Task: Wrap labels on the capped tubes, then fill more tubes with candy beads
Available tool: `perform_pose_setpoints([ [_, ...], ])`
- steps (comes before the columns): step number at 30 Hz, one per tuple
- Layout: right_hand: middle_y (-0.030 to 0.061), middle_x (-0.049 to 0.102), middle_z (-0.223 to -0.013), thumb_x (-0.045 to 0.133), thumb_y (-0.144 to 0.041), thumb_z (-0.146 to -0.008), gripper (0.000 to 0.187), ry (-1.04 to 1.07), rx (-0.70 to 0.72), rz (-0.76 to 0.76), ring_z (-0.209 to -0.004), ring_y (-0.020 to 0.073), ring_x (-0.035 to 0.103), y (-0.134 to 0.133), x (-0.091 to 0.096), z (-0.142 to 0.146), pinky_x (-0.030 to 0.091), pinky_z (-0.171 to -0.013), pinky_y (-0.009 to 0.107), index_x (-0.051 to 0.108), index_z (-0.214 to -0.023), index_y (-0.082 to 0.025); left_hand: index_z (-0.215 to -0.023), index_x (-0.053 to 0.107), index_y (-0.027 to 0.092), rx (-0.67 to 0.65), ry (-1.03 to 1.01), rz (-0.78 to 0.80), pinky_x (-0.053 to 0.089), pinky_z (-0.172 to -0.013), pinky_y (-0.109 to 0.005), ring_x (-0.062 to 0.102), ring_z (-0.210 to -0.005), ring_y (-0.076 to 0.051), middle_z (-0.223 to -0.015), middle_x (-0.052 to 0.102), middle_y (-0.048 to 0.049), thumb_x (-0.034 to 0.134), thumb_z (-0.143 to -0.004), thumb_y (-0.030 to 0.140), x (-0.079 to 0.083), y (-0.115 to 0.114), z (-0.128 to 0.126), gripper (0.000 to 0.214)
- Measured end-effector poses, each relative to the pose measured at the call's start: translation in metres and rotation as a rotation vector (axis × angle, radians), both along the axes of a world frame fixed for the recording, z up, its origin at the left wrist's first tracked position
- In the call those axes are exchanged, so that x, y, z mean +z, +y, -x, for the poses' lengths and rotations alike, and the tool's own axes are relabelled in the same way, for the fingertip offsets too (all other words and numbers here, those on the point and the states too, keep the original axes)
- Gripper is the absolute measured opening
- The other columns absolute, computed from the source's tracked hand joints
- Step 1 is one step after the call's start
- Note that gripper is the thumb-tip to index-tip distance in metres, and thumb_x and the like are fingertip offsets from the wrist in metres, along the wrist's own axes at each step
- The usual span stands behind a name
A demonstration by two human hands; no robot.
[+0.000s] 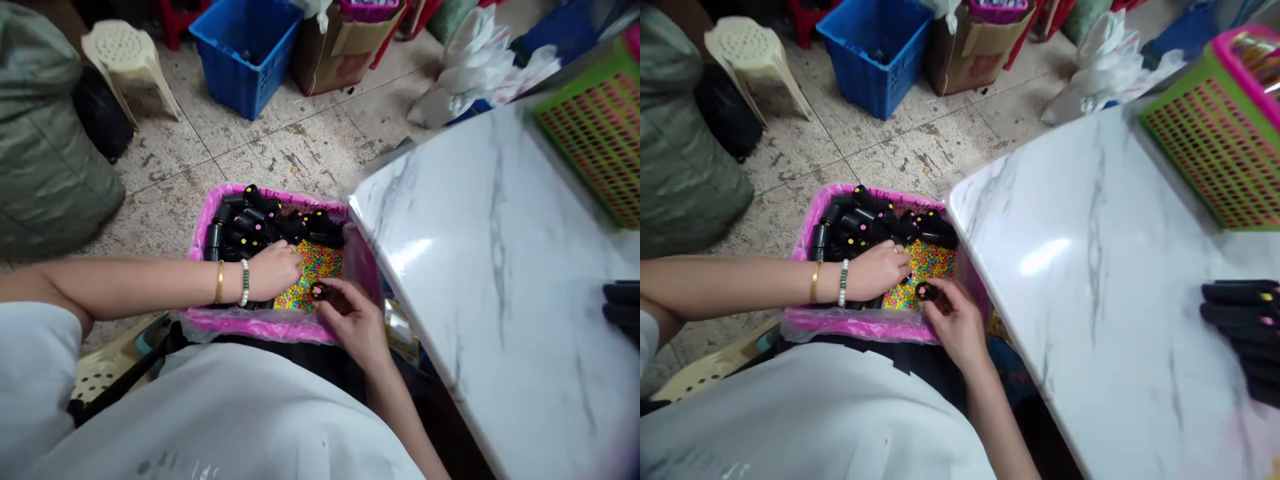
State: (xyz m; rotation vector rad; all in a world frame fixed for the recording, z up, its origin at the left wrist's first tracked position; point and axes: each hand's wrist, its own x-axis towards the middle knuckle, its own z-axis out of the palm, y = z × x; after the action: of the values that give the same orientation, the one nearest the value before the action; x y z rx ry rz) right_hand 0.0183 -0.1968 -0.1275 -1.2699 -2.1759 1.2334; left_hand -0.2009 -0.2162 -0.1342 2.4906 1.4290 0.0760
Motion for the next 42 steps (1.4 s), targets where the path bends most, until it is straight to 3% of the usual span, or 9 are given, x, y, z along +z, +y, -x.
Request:
perform_pose_setpoints([
  [4, 0.0043, 0.069, -0.110, 0.067, -0.029, -0.082, 0.028, 0.106, -0.115, 0.027, -0.100, 0.0221, 0.065, 0.005, -0.013, -0.028, 0.051, -0.095, 0.041, 0.067, -0.110, -0.026, -0.093, 0.069, 0.012, -0.071, -0.046, 0.117, 0.045, -0.077, -0.036, 0.064, -0.085, -0.022, -0.091, 0.068, -0.0103, 0.057, -0.089, 0.013, 0.002, 0.009, -0.030, 0.012],
  [10, 0.0041, 0.071, -0.110, 0.070, -0.033, -0.078, 0.034, 0.212, -0.294, 0.157, -0.099, 0.0243, 0.067, 0.001, -0.024, -0.049, 0.049, -0.101, 0.046, 0.067, -0.110, -0.027, -0.116, 0.063, 0.013, 0.087, -0.363, 0.264, 0.050, -0.088, -0.026, 0.067, -0.097, -0.016, -0.108, 0.072, -0.0059, 0.066, -0.082, 0.011, 0.025, 0.016, -0.027, 0.034],
  [14, 0.0033, 0.071, -0.106, 0.067, -0.028, -0.080, 0.032, 0.282, -0.220, 0.188, -0.093, 0.0205, 0.068, -0.001, -0.012, -0.041, 0.054, -0.094, 0.040, 0.065, -0.112, -0.026, -0.116, 0.062, 0.015, 0.049, -0.441, 0.324, 0.051, -0.082, -0.023, 0.069, -0.089, -0.014, -0.101, 0.073, -0.0025, 0.062, -0.083, 0.011, 0.031, 0.015, -0.019, 0.033],
  [21, 0.0034, 0.070, -0.107, 0.065, -0.025, -0.080, 0.031, 0.287, -0.019, 0.249, -0.094, 0.0198, 0.069, 0.012, -0.002, -0.028, 0.056, -0.088, 0.036, 0.064, -0.111, -0.026, -0.113, 0.063, 0.015, 0.000, -0.440, 0.263, 0.049, -0.079, -0.022, 0.068, -0.085, -0.013, -0.098, 0.073, -0.0036, 0.061, -0.086, 0.015, 0.025, 0.007, -0.008, 0.027],
  [25, 0.0046, 0.068, -0.105, 0.060, -0.021, -0.082, 0.030, 0.126, 0.094, 0.035, -0.097, 0.0225, 0.065, 0.026, -0.005, -0.023, 0.052, -0.092, 0.041, 0.066, -0.111, -0.025, -0.110, 0.065, 0.012, 0.058, -0.229, 0.151, 0.049, -0.080, -0.027, 0.068, -0.090, -0.018, -0.100, 0.072, -0.0080, 0.066, -0.085, 0.018, 0.023, 0.012, -0.004, 0.026],
  [28, 0.0073, 0.067, -0.103, 0.057, -0.011, -0.079, 0.030, -0.099, 0.197, -0.178, -0.100, 0.0255, 0.062, 0.035, -0.010, -0.016, 0.049, -0.093, 0.044, 0.070, -0.103, -0.023, -0.096, 0.070, 0.012, -0.037, 0.030, 0.064, 0.048, -0.078, -0.034, 0.067, -0.090, -0.024, -0.091, 0.072, -0.0109, 0.065, -0.086, 0.020, 0.019, 0.020, -0.010, 0.013],
  [33, 0.0075, 0.065, -0.099, 0.057, -0.003, -0.074, 0.032, -0.309, 0.318, -0.242, -0.093, 0.0239, 0.060, 0.039, -0.019, -0.005, 0.049, -0.087, 0.038, 0.072, -0.095, -0.022, -0.085, 0.071, 0.012, -0.187, 0.127, 0.074, 0.046, -0.072, -0.037, 0.068, -0.081, -0.025, -0.081, 0.070, -0.0119, 0.056, -0.090, 0.016, 0.012, 0.031, -0.031, 0.016],
  [38, 0.0077, 0.064, -0.101, 0.062, -0.010, -0.075, 0.027, -0.227, 0.230, -0.174, -0.096, 0.0254, 0.061, 0.039, -0.017, -0.015, 0.049, -0.089, 0.042, 0.068, -0.100, -0.020, -0.097, 0.070, 0.010, -0.137, 0.045, 0.175, 0.047, -0.069, -0.034, 0.068, -0.080, -0.023, -0.088, 0.071, -0.0117, 0.059, -0.088, 0.014, 0.009, 0.034, -0.031, 0.015],
  [42, 0.0049, 0.066, -0.101, 0.064, -0.018, -0.078, 0.028, -0.032, 0.108, 0.006, -0.093, 0.0231, 0.063, 0.035, -0.009, -0.027, 0.052, -0.087, 0.041, 0.065, -0.105, -0.022, -0.107, 0.067, 0.013, -0.015, -0.221, 0.294, 0.049, -0.080, -0.027, 0.068, -0.094, -0.020, -0.104, 0.072, -0.0088, 0.072, -0.080, 0.015, 0.020, 0.030, -0.009, 0.028],
])
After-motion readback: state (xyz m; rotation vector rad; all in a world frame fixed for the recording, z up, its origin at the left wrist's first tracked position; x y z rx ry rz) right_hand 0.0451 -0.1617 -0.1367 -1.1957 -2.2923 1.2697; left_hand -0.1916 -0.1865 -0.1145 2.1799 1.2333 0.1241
